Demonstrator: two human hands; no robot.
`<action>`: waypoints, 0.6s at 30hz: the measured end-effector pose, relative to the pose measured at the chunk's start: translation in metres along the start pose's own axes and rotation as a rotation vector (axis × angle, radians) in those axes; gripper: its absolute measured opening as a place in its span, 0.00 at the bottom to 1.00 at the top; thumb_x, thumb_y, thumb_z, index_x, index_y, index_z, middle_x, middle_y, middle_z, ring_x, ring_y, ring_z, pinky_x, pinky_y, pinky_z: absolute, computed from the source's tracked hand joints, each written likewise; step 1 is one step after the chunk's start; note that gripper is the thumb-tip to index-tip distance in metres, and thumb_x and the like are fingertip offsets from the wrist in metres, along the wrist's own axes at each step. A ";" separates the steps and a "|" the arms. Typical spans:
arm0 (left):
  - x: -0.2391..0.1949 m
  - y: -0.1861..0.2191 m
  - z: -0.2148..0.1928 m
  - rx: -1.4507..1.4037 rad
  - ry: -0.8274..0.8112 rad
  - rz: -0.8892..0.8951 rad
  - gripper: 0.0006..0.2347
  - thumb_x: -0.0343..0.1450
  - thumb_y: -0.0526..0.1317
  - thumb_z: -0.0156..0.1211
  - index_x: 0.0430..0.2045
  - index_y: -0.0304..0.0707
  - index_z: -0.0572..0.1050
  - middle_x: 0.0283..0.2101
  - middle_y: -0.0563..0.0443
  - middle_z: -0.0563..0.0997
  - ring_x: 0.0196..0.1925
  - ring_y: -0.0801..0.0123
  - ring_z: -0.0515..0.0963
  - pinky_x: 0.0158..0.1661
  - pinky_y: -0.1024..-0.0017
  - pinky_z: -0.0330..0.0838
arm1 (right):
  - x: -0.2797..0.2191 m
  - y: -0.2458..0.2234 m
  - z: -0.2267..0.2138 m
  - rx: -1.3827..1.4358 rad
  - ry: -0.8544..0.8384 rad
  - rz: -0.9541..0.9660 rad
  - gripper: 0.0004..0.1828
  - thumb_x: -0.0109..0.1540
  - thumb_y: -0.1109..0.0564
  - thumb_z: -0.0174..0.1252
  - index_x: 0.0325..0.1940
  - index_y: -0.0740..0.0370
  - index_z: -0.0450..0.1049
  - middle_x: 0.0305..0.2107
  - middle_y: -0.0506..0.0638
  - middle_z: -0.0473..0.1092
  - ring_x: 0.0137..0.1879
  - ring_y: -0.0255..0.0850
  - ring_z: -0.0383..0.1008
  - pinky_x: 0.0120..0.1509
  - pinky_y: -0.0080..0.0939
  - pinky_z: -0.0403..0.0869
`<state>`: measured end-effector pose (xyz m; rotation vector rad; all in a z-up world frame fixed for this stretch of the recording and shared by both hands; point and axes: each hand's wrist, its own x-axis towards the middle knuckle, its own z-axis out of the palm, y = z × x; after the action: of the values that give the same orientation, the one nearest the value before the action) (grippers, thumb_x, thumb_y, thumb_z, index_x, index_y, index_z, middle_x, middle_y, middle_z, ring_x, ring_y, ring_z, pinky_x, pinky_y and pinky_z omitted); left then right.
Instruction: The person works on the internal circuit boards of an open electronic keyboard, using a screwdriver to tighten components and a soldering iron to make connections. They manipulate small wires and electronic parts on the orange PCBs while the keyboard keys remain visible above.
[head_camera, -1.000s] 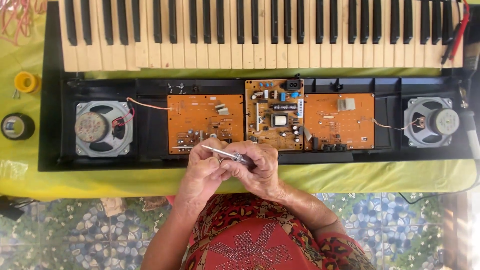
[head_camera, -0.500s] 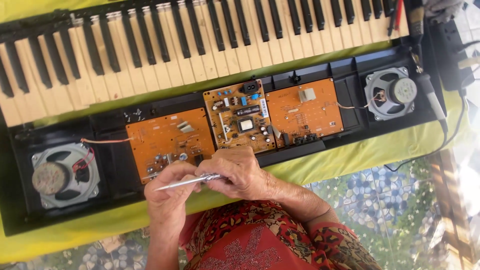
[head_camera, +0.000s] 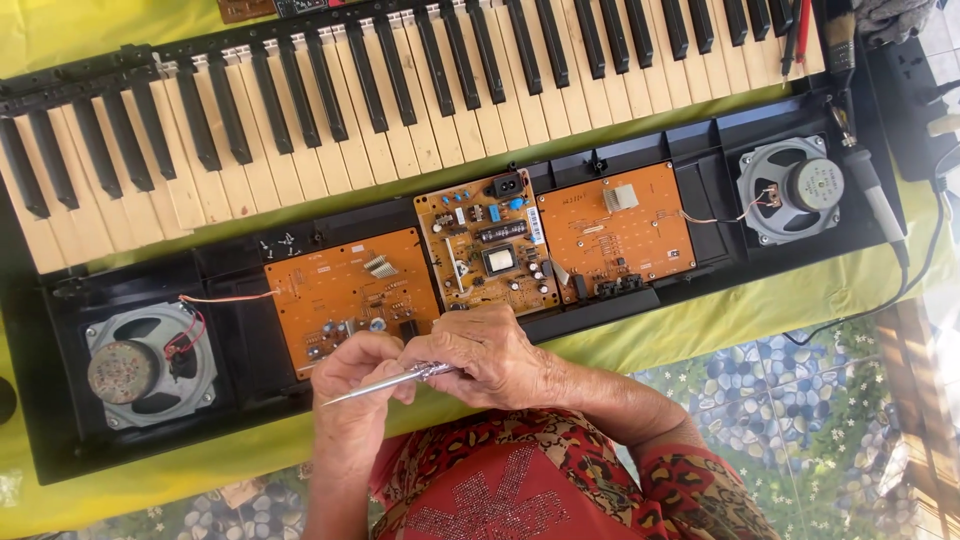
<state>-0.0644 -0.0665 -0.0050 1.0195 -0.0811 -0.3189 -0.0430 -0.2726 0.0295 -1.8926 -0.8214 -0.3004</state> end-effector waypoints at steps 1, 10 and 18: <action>0.000 0.000 0.000 -0.008 0.011 -0.001 0.06 0.72 0.35 0.66 0.37 0.31 0.80 0.30 0.52 0.82 0.24 0.77 0.79 0.24 0.82 0.78 | 0.000 0.001 0.001 -0.030 -0.008 -0.005 0.11 0.69 0.63 0.59 0.54 0.53 0.72 0.24 0.44 0.63 0.27 0.37 0.64 0.30 0.38 0.66; 0.004 0.003 -0.006 0.087 0.059 0.034 0.02 0.73 0.32 0.59 0.34 0.32 0.77 0.27 0.47 0.82 0.22 0.75 0.78 0.25 0.78 0.79 | -0.008 0.040 -0.047 0.246 -0.057 0.385 0.14 0.71 0.52 0.51 0.53 0.64 0.73 0.29 0.49 0.73 0.27 0.36 0.76 0.22 0.32 0.78; 0.005 0.005 0.001 0.089 0.059 0.022 0.05 0.75 0.29 0.51 0.33 0.36 0.75 0.27 0.49 0.81 0.22 0.74 0.76 0.25 0.78 0.77 | 0.100 0.128 -0.151 0.120 0.225 0.778 0.14 0.70 0.46 0.43 0.34 0.53 0.65 0.20 0.39 0.60 0.23 0.30 0.61 0.36 0.35 0.73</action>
<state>-0.0582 -0.0662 -0.0006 1.1147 -0.0540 -0.2667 0.1376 -0.3968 0.0628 -1.8718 0.0748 0.0251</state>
